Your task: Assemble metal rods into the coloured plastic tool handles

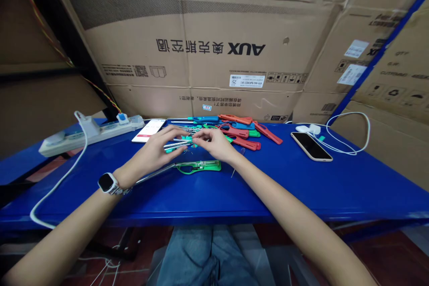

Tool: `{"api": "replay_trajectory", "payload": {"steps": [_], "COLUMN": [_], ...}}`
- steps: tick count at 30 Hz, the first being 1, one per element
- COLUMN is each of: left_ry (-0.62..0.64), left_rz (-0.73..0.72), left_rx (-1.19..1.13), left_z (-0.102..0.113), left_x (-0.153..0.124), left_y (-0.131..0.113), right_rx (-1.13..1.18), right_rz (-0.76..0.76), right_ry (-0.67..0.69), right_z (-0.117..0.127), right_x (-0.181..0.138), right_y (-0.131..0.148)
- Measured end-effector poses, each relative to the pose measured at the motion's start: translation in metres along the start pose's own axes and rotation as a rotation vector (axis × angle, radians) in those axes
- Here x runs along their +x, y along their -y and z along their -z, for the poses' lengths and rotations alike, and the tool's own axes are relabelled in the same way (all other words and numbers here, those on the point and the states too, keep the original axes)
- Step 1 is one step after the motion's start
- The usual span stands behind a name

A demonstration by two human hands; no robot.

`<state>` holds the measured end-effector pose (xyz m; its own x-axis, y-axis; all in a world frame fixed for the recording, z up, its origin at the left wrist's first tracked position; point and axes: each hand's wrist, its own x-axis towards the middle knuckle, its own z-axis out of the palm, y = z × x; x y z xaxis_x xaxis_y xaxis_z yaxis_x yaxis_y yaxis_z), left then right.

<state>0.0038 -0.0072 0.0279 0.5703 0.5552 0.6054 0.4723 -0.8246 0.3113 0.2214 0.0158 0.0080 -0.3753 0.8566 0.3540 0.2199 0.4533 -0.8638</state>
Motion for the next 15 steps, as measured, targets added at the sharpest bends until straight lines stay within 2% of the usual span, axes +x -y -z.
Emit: {"api": "replay_trajectory", "payload": {"steps": [3, 8, 12, 15], "left_ry": [0.06, -0.021, -0.063, -0.094], "left_rz": [-0.024, -0.014, 0.087, 0.157], "left_rx": [-0.076, -0.151, -0.195, -0.265], "left_z": [-0.004, -0.013, -0.016, -0.021], "left_x": [0.007, 0.004, -0.001, -0.005], "left_y": [0.0, 0.0, 0.002, 0.003], "right_rx": [0.159, 0.212, 0.199, 0.126], "right_rz": [-0.053, -0.071, -0.009, 0.028], "right_ry": [-0.035, -0.034, 0.003, -0.04], "right_z": [-0.007, -0.012, -0.014, -0.015], "right_x": [-0.011, -0.018, -0.022, -0.025], "right_y": [-0.006, -0.006, 0.0, 0.001]}}
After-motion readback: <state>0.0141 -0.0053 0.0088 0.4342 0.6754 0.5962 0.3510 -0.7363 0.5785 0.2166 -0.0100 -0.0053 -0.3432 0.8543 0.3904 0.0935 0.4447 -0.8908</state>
